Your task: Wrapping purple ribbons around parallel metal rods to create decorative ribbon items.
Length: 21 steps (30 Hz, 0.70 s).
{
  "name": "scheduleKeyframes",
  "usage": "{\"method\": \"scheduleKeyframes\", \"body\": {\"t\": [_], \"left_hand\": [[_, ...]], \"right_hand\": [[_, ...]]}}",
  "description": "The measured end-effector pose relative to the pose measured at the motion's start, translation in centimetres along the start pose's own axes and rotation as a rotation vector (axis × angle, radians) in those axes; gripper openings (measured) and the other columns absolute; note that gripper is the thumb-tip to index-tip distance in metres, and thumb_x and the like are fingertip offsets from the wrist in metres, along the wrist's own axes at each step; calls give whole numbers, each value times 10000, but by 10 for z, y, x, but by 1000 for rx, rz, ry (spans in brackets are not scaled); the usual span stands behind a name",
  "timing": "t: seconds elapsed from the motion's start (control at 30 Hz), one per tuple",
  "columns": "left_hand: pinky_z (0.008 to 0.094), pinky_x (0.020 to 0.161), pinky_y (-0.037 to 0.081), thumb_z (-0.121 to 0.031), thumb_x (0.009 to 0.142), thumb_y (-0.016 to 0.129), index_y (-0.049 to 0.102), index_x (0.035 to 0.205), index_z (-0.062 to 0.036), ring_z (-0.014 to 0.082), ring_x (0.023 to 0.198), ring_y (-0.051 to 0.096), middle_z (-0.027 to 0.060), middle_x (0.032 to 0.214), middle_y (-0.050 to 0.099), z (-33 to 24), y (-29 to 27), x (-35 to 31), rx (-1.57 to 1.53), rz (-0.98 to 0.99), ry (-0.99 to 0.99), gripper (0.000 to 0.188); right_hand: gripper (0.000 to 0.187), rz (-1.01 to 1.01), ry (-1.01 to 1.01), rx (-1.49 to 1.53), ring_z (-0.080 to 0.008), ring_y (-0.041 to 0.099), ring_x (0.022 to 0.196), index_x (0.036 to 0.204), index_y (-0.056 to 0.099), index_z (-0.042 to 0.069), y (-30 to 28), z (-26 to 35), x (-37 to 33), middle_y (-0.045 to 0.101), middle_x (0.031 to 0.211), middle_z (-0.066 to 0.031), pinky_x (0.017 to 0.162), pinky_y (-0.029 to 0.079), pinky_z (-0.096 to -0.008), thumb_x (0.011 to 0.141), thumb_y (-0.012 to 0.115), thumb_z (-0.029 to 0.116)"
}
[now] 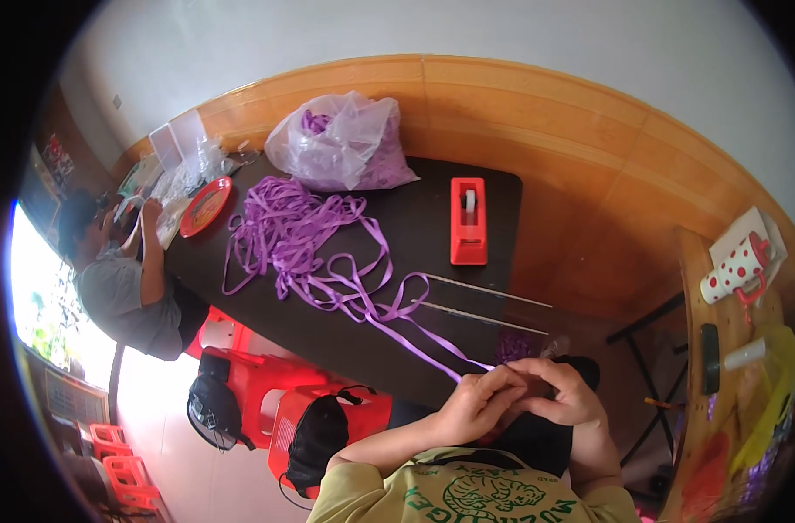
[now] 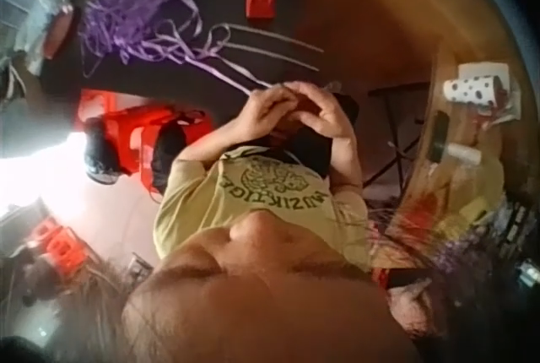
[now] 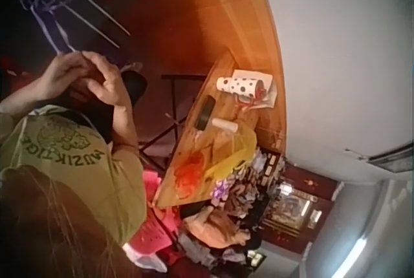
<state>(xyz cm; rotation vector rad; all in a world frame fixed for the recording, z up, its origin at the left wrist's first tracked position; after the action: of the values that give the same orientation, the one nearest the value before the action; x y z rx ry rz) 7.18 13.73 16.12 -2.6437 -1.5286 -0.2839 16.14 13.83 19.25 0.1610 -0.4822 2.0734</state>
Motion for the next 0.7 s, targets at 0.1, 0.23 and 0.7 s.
{"method": "scheduleKeyframes", "body": {"t": [0.1, 0.23, 0.7], "left_hand": [[235, 644, 486, -36, 959, 487, 508, 1228, 17, 118, 717, 613, 66, 836, 644, -20, 36, 8, -150, 138, 35, 275], [231, 601, 468, 20, 934, 471, 459, 1279, 29, 111, 677, 585, 89, 935, 649, -35, 67, 21, -188, 118, 230, 345], [427, 797, 444, -32, 725, 690, 587, 1122, -3, 341, 942, 550, 154, 1081, 581, -48, -54, 6, 968, -283, 288, 411]], "right_hand": [[472, 12, -21, 82, -164, 651, 735, 1168, 576, -35, -30, 4, -25, 681, 864, -109, 702, 500, -258, 715, 709, -59], [456, -142, -200, 502, -186, 602, 692, 1149, 600, -36, -73, 8, -42, 617, 1060, -239, 657, 479, -291, 703, 692, -3], [170, -60, -184, 62, -208, 612, 635, 858, 666, -20, -44, 7, -25, 620, 728, -113, 560, 460, -277, 710, 700, -95]]}}
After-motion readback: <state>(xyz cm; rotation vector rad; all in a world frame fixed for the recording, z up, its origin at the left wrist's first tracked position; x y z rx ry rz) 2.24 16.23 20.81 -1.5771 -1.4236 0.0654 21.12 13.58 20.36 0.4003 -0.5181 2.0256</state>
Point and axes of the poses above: each hand's wrist, its own x-axis towards the middle knuckle, its own y-axis out of the palm, z = x × y, the point moved 10 cm from there along x, towards the middle knuckle
